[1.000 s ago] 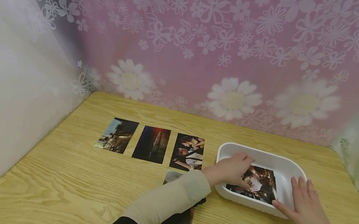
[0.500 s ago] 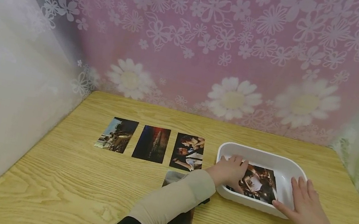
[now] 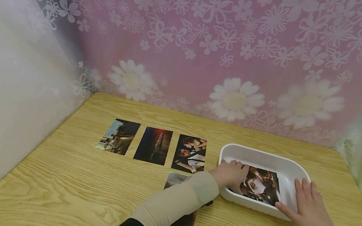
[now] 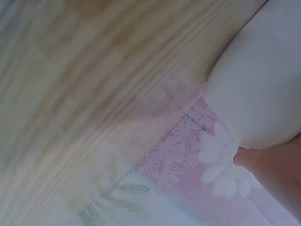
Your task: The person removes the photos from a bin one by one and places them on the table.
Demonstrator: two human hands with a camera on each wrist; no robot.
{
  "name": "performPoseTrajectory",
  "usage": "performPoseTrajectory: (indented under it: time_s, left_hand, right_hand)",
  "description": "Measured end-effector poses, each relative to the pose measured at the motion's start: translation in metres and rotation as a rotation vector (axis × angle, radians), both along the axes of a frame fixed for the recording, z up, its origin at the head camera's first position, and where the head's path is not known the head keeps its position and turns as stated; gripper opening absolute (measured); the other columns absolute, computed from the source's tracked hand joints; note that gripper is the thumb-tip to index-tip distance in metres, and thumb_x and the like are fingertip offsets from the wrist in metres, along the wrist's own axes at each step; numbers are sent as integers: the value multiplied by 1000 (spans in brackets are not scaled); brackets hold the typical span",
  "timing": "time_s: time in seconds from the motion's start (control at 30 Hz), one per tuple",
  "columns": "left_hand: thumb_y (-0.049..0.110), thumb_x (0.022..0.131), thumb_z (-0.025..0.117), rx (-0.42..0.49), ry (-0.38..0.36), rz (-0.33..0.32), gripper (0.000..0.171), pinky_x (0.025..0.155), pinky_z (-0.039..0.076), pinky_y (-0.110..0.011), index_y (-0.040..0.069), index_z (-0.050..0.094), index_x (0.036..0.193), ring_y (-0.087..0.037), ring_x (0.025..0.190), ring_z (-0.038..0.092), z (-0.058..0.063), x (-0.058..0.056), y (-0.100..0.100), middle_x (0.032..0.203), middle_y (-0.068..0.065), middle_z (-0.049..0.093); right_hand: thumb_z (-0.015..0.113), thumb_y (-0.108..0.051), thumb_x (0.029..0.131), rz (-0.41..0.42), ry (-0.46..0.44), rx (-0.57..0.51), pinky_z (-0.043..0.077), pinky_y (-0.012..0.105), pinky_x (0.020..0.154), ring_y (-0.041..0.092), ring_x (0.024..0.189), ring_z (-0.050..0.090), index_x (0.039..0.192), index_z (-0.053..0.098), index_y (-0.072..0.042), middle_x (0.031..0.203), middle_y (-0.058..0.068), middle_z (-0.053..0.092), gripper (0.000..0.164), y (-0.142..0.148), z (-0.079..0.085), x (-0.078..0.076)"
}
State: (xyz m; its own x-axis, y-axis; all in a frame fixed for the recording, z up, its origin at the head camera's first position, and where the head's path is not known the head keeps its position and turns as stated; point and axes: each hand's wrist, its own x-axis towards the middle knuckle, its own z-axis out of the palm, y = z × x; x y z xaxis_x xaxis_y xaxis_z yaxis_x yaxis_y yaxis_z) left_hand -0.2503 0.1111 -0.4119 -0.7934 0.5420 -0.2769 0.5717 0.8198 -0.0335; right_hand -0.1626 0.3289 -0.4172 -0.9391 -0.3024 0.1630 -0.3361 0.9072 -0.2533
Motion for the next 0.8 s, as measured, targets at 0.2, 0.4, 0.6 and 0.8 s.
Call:
performPoseTrajectory:
  time_s: [0.2, 0.4, 0.6, 0.8]
  left_hand:
    - [63, 67, 60, 2, 5, -13, 82, 87, 37, -37, 26, 33, 135, -10, 112, 38, 2, 1, 0, 126, 7, 39]
    - [63, 66, 61, 13, 16, -12, 77, 83, 38, -36, 26, 39, 130, -11, 105, 40, 3, 2, -1, 117, 5, 42]
    - [63, 64, 63, 28, 26, -16, 76, 81, 38, -35, 27, 42, 127, -12, 105, 39, 2, 0, -1, 116, 4, 42]
    - [60, 64, 66, 41, 32, -24, 74, 78, 38, -33, 27, 43, 126, -12, 102, 37, 1, -1, -1, 115, 3, 42]
  right_hand:
    - [56, -40, 84, 7, -1, -1, -17, 49, 95, 33, 124, -25, 133, 6, 17, 134, 40, -2, 90, 1, -1, -1]
    - [56, -40, 84, 8, -6, -6, -17, 50, 95, 33, 124, -26, 133, 6, 17, 134, 40, -1, 90, 1, 1, -2]
    - [56, -39, 84, 10, -6, -5, -18, 49, 95, 34, 124, -25, 133, 6, 17, 133, 41, -1, 90, 1, 1, -1]
    - [56, -40, 84, 7, -15, -3, -18, 49, 95, 34, 124, -25, 133, 6, 17, 133, 41, -1, 90, 1, 2, -1]
